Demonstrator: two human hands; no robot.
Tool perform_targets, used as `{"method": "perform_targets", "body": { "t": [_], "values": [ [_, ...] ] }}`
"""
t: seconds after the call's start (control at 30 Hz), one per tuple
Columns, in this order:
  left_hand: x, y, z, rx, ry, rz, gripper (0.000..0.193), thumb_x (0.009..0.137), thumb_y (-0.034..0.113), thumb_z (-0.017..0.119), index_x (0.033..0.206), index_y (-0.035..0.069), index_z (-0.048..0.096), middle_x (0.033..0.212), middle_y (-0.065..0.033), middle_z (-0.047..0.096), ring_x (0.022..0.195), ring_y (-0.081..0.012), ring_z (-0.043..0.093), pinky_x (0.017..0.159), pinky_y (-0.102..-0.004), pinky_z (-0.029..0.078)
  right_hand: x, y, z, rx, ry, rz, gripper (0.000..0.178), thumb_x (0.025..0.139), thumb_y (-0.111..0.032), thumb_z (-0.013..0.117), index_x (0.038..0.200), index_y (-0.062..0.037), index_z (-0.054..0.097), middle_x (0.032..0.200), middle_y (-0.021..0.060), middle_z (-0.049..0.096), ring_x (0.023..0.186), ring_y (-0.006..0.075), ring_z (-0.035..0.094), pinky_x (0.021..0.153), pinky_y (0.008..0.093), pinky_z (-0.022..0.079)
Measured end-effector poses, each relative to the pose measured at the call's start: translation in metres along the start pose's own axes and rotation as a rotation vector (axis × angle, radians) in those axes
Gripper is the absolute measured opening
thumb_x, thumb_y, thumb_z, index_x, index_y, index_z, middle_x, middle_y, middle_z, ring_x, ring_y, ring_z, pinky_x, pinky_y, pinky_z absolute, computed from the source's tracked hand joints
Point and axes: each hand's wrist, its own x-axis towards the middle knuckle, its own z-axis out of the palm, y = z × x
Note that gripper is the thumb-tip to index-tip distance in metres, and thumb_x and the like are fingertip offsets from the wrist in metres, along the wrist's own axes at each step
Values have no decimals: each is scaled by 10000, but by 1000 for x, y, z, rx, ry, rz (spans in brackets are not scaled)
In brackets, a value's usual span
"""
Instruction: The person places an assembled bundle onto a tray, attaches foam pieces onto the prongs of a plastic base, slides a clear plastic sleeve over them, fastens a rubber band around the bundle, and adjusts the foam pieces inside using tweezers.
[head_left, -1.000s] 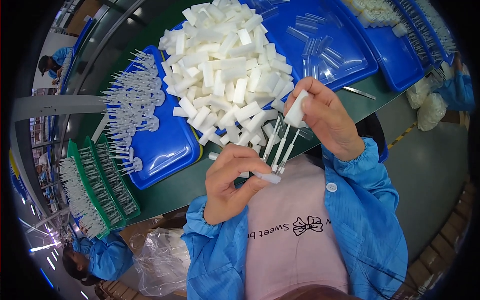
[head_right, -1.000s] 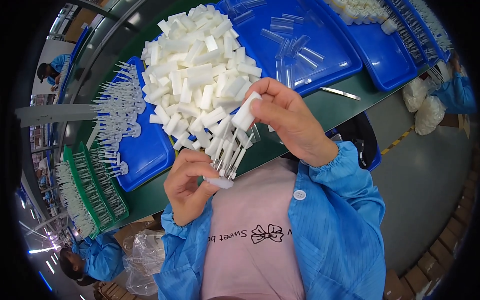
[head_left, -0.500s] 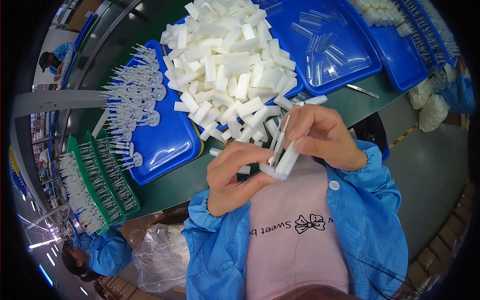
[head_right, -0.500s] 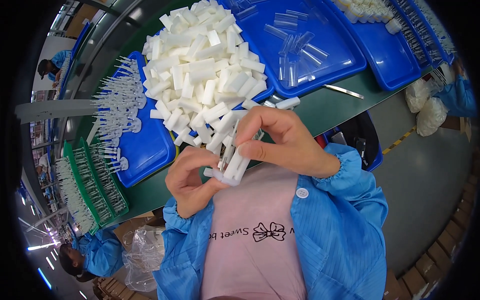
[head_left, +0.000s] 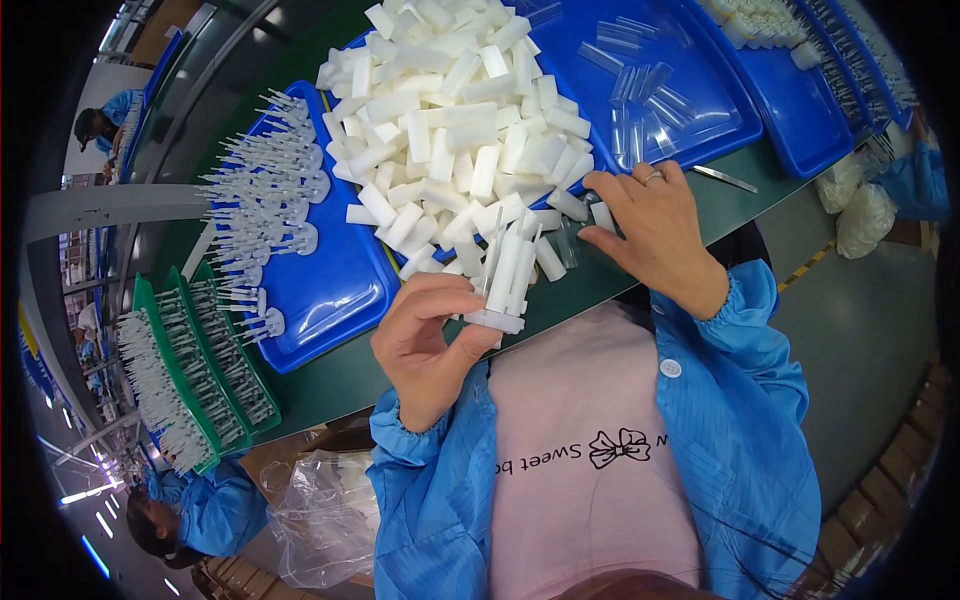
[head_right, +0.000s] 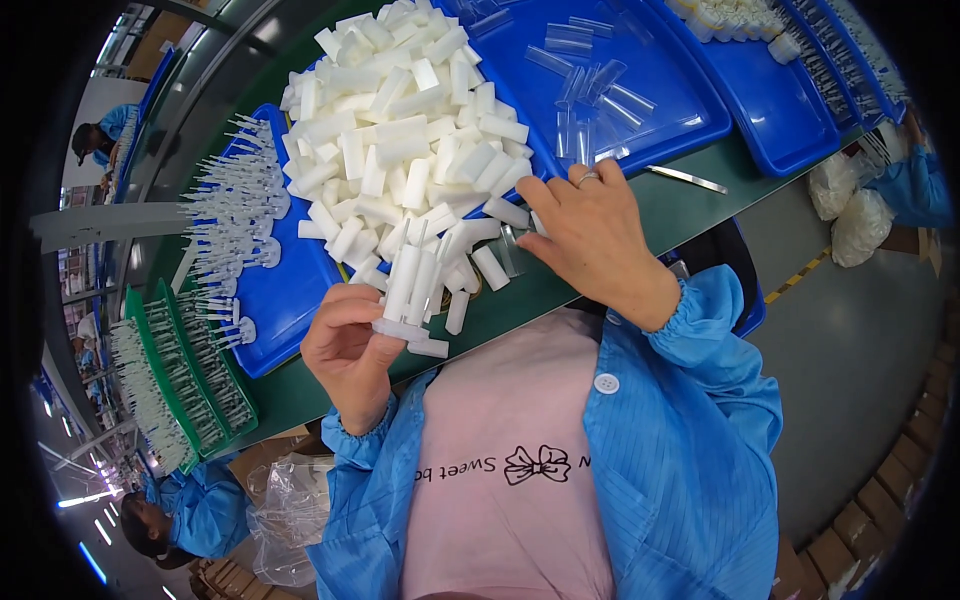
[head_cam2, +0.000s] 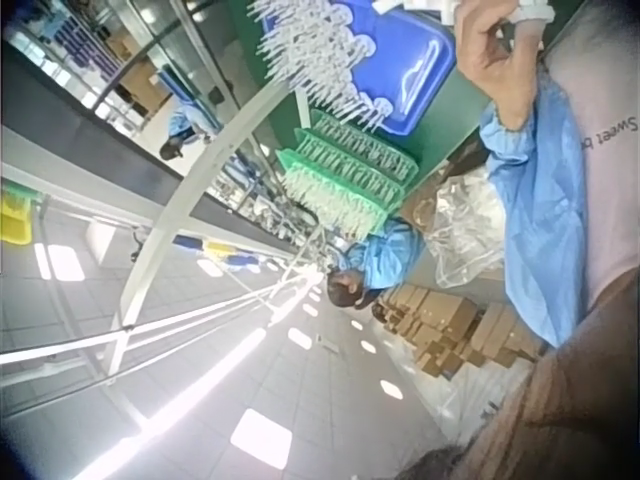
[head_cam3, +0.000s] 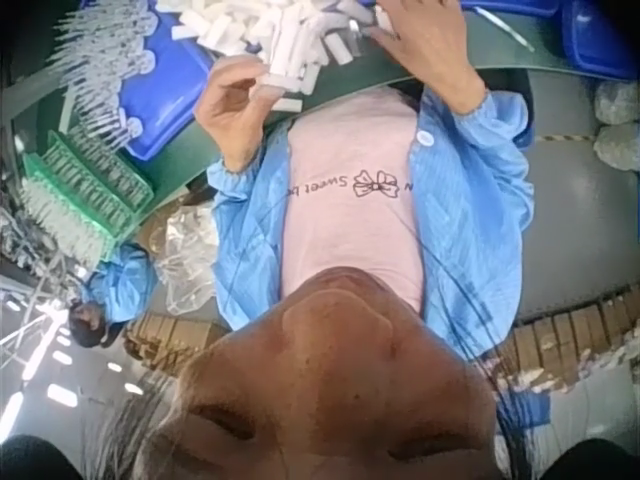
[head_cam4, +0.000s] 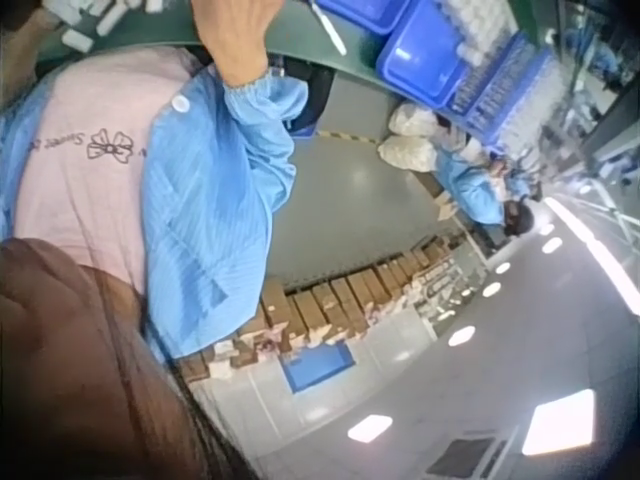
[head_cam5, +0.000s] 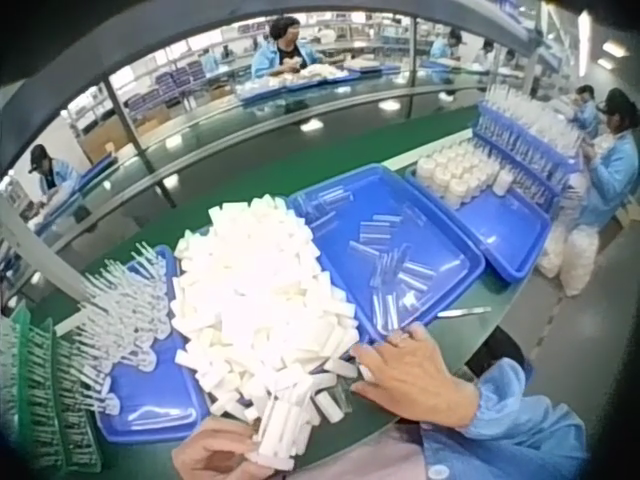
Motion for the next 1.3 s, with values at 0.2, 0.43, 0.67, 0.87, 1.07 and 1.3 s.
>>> {"method": "perform_targets", "body": {
  "t": [0.2,0.43,0.67,0.87,1.07,1.3],
  "values": [
    [-3,-2,-7,24,-10,9,277,658,-13,780,907,-4,658,954,-108,596,877,-176,570,782,-289,463,-3,-2,-5,13,-160,82,498,675,-196,758,1106,-92,530,773,67,574,762,236,527,733,353,355],
    [-3,-3,-9,-3,31,0,271,684,-17,761,929,-7,647,975,-111,598,871,-168,567,800,-286,473,-9,4,-3,-5,-139,32,446,726,-153,720,1115,-77,516,780,71,571,778,236,544,714,357,345],
    [-5,-2,-11,107,10,125,238,679,-20,753,901,-1,670,937,-118,609,830,-192,578,729,-285,471,-2,23,-19,1086,47,331,297,834,-141,645,1088,-37,532,847,82,587,736,175,591,708,298,465],
    [3,14,12,246,-177,253,262,645,-61,728,891,25,702,899,-99,626,793,-206,585,676,-287,453,5,15,-3,1989,79,577,235,902,-215,595,1065,-60,529,923,64,609,806,139,589,755,284,489],
    [9,12,25,323,-237,301,315,633,-63,721,926,51,705,880,-73,633,774,-210,586,653,-289,444,15,-9,-1,1896,89,620,275,893,-281,606,1046,-80,498,849,63,585,792,138,569,717,264,469],
    [8,9,25,344,-237,304,313,641,-60,714,931,59,707,885,-71,635,766,-207,583,648,-293,449,9,-17,-7,1769,49,423,200,920,-209,578,1010,-38,527,897,25,600,849,77,541,783,220,422]
  ]
}}
